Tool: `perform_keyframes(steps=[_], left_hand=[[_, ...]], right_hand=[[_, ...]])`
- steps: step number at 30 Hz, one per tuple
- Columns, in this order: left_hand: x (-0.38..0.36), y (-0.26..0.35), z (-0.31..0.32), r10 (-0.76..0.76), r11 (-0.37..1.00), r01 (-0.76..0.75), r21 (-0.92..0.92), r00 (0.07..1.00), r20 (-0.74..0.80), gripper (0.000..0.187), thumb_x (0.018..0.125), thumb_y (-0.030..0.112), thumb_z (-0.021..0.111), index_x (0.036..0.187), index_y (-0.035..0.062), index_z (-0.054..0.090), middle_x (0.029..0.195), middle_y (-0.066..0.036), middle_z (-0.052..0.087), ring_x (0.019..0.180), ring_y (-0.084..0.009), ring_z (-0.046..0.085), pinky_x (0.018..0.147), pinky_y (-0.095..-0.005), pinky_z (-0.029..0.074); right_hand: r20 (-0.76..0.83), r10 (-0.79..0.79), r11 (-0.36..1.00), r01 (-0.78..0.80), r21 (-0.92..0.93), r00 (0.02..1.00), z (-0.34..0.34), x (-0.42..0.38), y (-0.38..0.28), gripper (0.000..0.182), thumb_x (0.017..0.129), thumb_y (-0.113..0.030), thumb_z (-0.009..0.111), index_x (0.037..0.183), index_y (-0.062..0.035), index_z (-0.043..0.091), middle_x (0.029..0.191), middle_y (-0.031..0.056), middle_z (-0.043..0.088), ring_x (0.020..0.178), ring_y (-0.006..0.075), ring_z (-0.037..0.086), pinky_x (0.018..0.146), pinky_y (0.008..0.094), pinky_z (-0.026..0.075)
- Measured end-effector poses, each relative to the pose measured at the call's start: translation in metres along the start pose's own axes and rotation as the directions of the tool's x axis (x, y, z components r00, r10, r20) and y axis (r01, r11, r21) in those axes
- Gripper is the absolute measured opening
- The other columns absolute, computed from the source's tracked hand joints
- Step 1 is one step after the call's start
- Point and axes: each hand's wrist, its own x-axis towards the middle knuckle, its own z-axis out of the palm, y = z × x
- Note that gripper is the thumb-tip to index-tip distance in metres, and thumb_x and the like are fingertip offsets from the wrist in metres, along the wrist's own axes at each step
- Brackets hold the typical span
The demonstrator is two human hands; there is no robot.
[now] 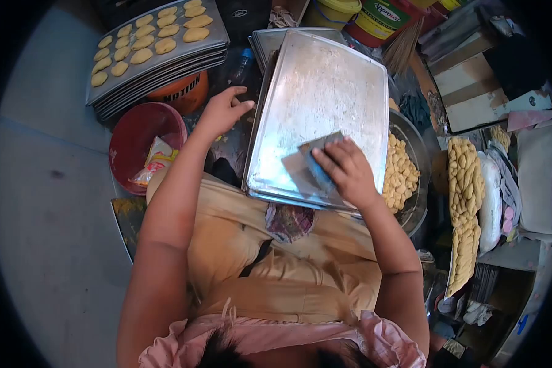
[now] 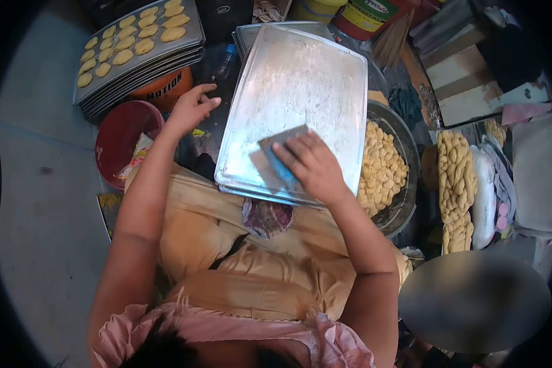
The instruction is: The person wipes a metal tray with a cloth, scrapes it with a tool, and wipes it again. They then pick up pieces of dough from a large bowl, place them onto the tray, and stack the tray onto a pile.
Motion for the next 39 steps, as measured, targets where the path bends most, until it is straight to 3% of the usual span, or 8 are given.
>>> perform_keyframes(steps=[8, 13, 20, 25, 27, 31, 34, 39], left_hand=[[-0.046, -0.018, -0.025, 0.101, 0.993, -0.109, -0.034, 0.976, -0.195, 0.04, 0.086, 0.028, 0.068, 0.116, 0.0022, 0.063, 0.077, -0.006, 0.064, 0.069, -0.0153, 0.06, 0.068, -0.0289, 0.048], [-0.088, 0.004, -0.065, -0.204, 0.903, 0.123, -0.412, 0.966, -0.159, 0.03, 0.094, 0.037, 0.06, 0.095, 0.0066, 0.063, 0.071, 0.002, 0.056, 0.06, -0.007, 0.053, 0.055, -0.021, 0.042], [-0.082, -0.033, -0.088, -0.223, 0.894, 0.067, -0.443, 0.924, -0.31, 0.03, 0.095, 0.038, 0.058, 0.088, 0.009, 0.061, 0.068, 0.004, 0.054, 0.056, -0.0049, 0.049, 0.051, -0.0195, 0.04], [-0.07, -0.041, -0.09, -0.243, 0.938, 0.151, -0.311, 0.929, -0.279, 0.025, 0.094, 0.033, 0.06, 0.09, 0.009, 0.062, 0.07, 0.003, 0.054, 0.059, -0.0051, 0.05, 0.054, -0.0206, 0.041], [-0.069, -0.041, -0.089, -0.207, 0.955, 0.146, -0.258, 0.952, -0.226, 0.029, 0.091, 0.034, 0.063, 0.094, 0.0044, 0.063, 0.073, 0.0, 0.057, 0.06, -0.0076, 0.052, 0.054, -0.0222, 0.043], [-0.059, -0.04, -0.084, -0.175, 0.969, 0.163, -0.185, 0.983, -0.052, 0.031, 0.09, 0.034, 0.065, 0.094, 0.0032, 0.063, 0.075, -0.002, 0.059, 0.062, -0.0098, 0.055, 0.054, -0.024, 0.045], [-0.056, -0.028, -0.063, -0.168, 0.969, 0.197, -0.151, 0.969, 0.184, 0.03, 0.09, 0.034, 0.065, 0.092, 0.004, 0.063, 0.074, -0.002, 0.06, 0.062, -0.0105, 0.056, 0.054, -0.0248, 0.045], [-0.059, -0.014, -0.019, -0.13, 0.98, 0.186, -0.065, 0.861, 0.492, 0.027, 0.091, 0.032, 0.063, 0.094, 0.0054, 0.062, 0.076, -0.002, 0.061, 0.064, -0.0106, 0.058, 0.055, -0.0254, 0.047]], right_hand=[[-0.126, 0.077, 0.959, -0.039, 0.28, 0.989, -0.011, -0.006, -0.091, 0.051, 0.077, -0.008, 0.062, 0.127, -0.0096, 0.061, 0.094, 0.0077, 0.049, 0.086, 0.0253, 0.051, 0.079, 0.0358, 0.045], [0.031, 0.569, 0.455, -0.345, 0.821, 0.822, 0.015, 0.082, -0.134, 0.04, 0.09, -0.006, 0.059, 0.129, -0.0033, 0.055, 0.091, 0.0136, 0.049, 0.085, 0.0295, 0.051, 0.08, 0.0341, 0.044], [-0.009, 0.525, 0.811, -0.496, 0.311, 0.851, 0.123, 0.181, -0.124, 0.061, 0.085, -0.019, 0.067, 0.138, -0.0027, 0.043, 0.107, 0.0162, 0.05, 0.104, 0.0334, 0.051, 0.087, 0.0407, 0.042], [0.064, 0.289, 0.739, -0.265, 0.619, 0.955, 0.065, 0.125, -0.132, 0.042, 0.08, -0.015, 0.07, 0.118, -0.007, 0.054, 0.107, 0.0164, 0.053, 0.099, 0.0354, 0.055, 0.082, 0.0417, 0.046], [0.331, 0.208, 0.673, -0.381, 0.634, 0.92, 0.044, 0.067, -0.145, 0.013, 0.08, -0.008, 0.064, 0.091, -0.0056, 0.058, 0.087, 0.0154, 0.06, 0.079, 0.0365, 0.06, 0.07, 0.0423, 0.049], [0.796, 0.248, 0.484, -0.782, 0.392, 0.552, 0.087, -0.062, -0.161, 0.032, 0.082, -0.026, 0.066, 0.107, -0.0065, 0.061, 0.1, 0.0194, 0.064, 0.095, 0.0358, 0.062, 0.081, 0.0437, 0.05], [0.6, 0.483, 0.683, -0.703, 0.198, 0.638, 0.149, -0.121, -0.172, 0.055, 0.083, -0.043, 0.065, 0.122, -0.0046, 0.056, 0.121, 0.0281, 0.056, 0.111, 0.0393, 0.056, 0.095, 0.0432, 0.045], [0.733, 0.343, 0.558, -0.755, 0.344, 0.587, 0.202, -0.135, -0.159, 0.06, 0.085, -0.048, 0.061, 0.12, -0.0006, 0.056, 0.118, 0.03, 0.057, 0.105, 0.0415, 0.057, 0.092, 0.0442, 0.045]])
